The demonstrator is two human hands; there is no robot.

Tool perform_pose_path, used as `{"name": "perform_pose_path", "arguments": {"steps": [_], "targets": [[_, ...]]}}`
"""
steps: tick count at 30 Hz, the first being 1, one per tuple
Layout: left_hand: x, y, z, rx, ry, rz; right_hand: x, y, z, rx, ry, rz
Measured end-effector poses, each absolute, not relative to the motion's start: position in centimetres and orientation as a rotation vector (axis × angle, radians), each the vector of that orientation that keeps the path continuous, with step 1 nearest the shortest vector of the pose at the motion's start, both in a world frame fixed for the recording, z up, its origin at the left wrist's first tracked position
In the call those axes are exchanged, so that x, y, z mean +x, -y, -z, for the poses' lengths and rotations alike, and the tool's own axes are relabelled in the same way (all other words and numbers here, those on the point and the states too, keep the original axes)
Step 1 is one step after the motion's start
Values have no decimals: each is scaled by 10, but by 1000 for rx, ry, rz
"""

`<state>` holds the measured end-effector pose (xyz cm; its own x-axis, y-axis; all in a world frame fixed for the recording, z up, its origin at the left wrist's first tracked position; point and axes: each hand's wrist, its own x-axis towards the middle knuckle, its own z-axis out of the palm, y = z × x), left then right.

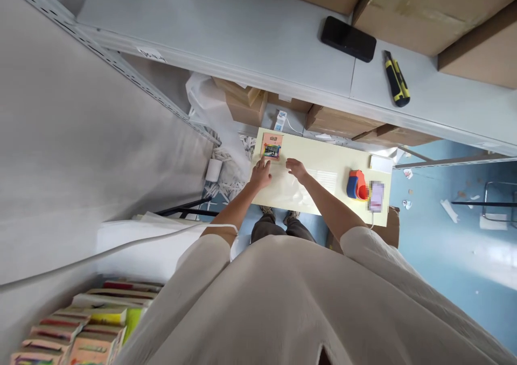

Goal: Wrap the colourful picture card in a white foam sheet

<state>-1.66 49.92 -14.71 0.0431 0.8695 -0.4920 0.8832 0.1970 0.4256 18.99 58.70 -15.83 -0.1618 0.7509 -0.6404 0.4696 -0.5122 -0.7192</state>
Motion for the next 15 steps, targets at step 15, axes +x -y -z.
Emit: {"name": "perform_pose_path", "arguments": {"steps": [15], "targets": [[-18,-489,160,1827,-1735,75,126,-616,155,-2014,832,-1803]]}}
